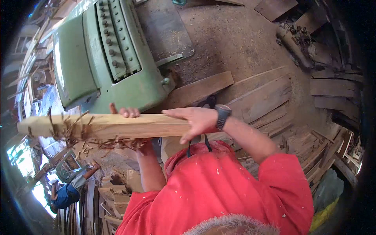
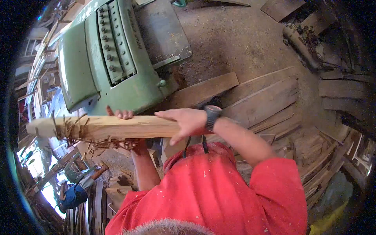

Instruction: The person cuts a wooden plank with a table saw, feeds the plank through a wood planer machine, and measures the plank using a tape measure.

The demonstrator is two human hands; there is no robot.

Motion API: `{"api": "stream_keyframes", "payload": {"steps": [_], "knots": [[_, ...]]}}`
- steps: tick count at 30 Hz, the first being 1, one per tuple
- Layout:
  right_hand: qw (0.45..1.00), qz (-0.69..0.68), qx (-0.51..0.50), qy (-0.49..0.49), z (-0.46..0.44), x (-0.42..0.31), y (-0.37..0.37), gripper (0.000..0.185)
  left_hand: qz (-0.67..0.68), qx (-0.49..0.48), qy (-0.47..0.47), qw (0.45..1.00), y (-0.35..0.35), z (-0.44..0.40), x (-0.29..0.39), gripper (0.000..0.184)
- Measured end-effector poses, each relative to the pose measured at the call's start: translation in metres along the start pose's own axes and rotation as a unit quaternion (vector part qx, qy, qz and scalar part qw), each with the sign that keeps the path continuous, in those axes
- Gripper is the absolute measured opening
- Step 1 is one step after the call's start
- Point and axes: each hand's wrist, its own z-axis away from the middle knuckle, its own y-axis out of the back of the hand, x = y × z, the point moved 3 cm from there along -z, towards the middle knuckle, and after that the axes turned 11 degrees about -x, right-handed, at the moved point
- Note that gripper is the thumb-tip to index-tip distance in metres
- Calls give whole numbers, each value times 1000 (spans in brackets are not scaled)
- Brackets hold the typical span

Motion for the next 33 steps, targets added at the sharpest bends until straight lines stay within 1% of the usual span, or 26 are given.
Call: {"api": "stream_keyframes", "payload": {"steps": [2,4,5,6,7,8,9,11,12,14,15,17,18,19,20,22,23,24,25,26,27,28,29,30,32,33], "knots": [[999,-34,30,-8,41,11,8,103,10,-21,9,1000,-26,-9,-46,68],[994,-71,80,-26,77,12,6,98,64,-2,108,992,-46,-12,-89,64],[990,-52,130,-8,95,21,1,98,150,-27,145,978,-49,-17,-113,61],[983,-66,170,-33,114,20,-2,99,236,-50,182,953,-57,-25,-138,58],[974,-38,220,-47,134,22,-7,96,103,-20,264,959,-61,-27,-164,56],[962,-13,266,-61,154,29,-10,92,-18,-4,353,936,-69,-30,-190,54],[962,-14,266,-60,169,36,-14,92,-69,10,429,901,-70,-28,-214,52],[889,52,438,-126,204,51,-14,92,-134,50,516,844,-58,-16,-269,49],[890,48,437,-125,219,55,-13,92,-166,77,537,823,-48,-9,-296,47],[865,29,461,-195,248,64,-5,90,-222,132,556,790,-20,1,-350,46],[851,10,483,-205,255,57,-4,88,-222,163,545,792,-30,-3,-357,46],[831,-12,511,-217,272,67,-9,88,-174,278,476,816,-59,11,-373,48],[817,-34,529,-225,283,74,-13,88,-173,271,488,811,-59,24,-383,48],[813,-51,517,-262,294,83,-20,83,-282,230,492,791,-59,35,-386,50],[808,-57,521,-269,300,83,-22,83,-388,185,487,761,-63,43,-384,53],[792,-171,528,-254,309,85,-26,76,-369,151,519,756,-74,59,-388,57],[784,-181,537,-253,310,84,-27,68,-336,66,525,780,-77,69,-401,60],[782,-188,537,-255,313,88,-32,68,-300,-16,528,794,-98,69,-398,63],[771,-230,551,-221,316,93,-35,66,-224,-16,597,770,-117,74,-398,75],[759,-268,564,-184,319,100,-37,64,-226,-16,599,768,-125,72,-404,75],[758,-272,564,-184,323,108,-41,64,-216,-91,618,750,-133,70,-416,77],[749,-325,548,-183,327,119,-49,64,-203,-165,634,728,-140,69,-426,78],[737,-376,531,-182,328,121,-52,63,-217,-137,671,695,-140,71,-434,80],[736,-378,531,-183,331,121,-54,63,-217,-136,673,694,-139,72,-443,80],[741,-351,539,-195,332,118,-52,64,-68,13,717,693,-139,77,-455,83],[741,-352,538,-194,333,116,-49,64,-68,-21,705,706,-142,81,-459,86]]}}
